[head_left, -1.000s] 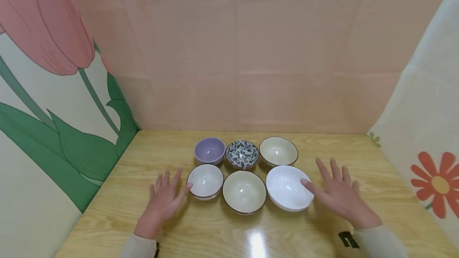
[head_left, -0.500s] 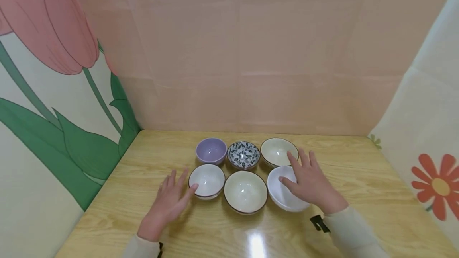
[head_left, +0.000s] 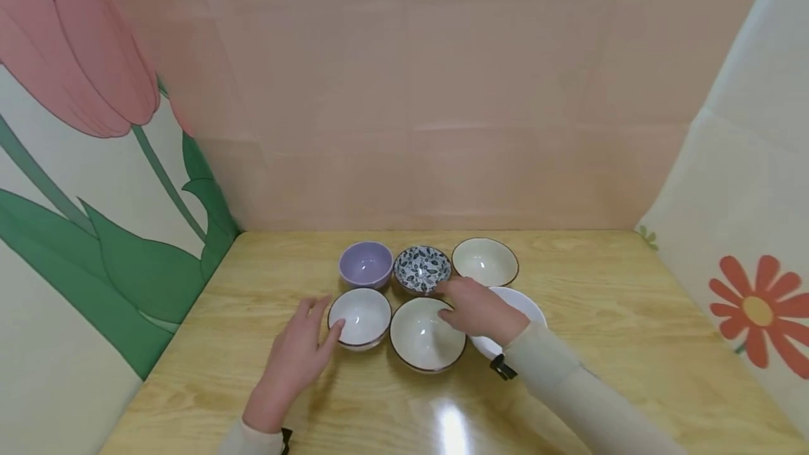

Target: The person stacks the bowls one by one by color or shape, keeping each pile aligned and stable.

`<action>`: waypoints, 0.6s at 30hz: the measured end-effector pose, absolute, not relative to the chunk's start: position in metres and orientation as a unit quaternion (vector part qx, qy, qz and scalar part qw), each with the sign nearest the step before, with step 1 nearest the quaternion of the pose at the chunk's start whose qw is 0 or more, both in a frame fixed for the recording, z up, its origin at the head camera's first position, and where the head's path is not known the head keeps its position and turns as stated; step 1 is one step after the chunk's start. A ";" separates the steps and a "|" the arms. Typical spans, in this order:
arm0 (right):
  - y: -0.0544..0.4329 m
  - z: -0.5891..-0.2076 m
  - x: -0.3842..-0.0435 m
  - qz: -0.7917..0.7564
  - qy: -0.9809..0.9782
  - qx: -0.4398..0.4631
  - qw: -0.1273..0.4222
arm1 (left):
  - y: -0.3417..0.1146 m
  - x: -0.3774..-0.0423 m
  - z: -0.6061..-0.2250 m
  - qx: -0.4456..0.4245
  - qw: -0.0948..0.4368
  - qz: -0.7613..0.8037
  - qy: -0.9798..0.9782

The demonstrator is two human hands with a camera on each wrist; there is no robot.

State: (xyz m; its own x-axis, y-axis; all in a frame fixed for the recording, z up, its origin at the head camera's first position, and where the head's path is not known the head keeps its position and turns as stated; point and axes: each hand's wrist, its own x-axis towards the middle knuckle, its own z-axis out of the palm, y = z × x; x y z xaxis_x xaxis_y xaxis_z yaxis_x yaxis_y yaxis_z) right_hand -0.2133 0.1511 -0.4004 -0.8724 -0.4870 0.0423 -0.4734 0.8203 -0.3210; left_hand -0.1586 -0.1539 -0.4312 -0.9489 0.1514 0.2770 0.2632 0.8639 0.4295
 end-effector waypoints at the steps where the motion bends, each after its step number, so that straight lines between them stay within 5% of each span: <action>1: 0.149 -0.402 -0.216 -0.164 0.954 -0.249 0.034 | -0.153 -0.159 -0.432 -0.111 0.119 -0.238 -0.958; 18: 0.133 -0.409 -0.246 -0.150 0.966 -0.163 0.130 | -0.143 -0.160 -0.436 -0.149 0.114 -0.235 -0.954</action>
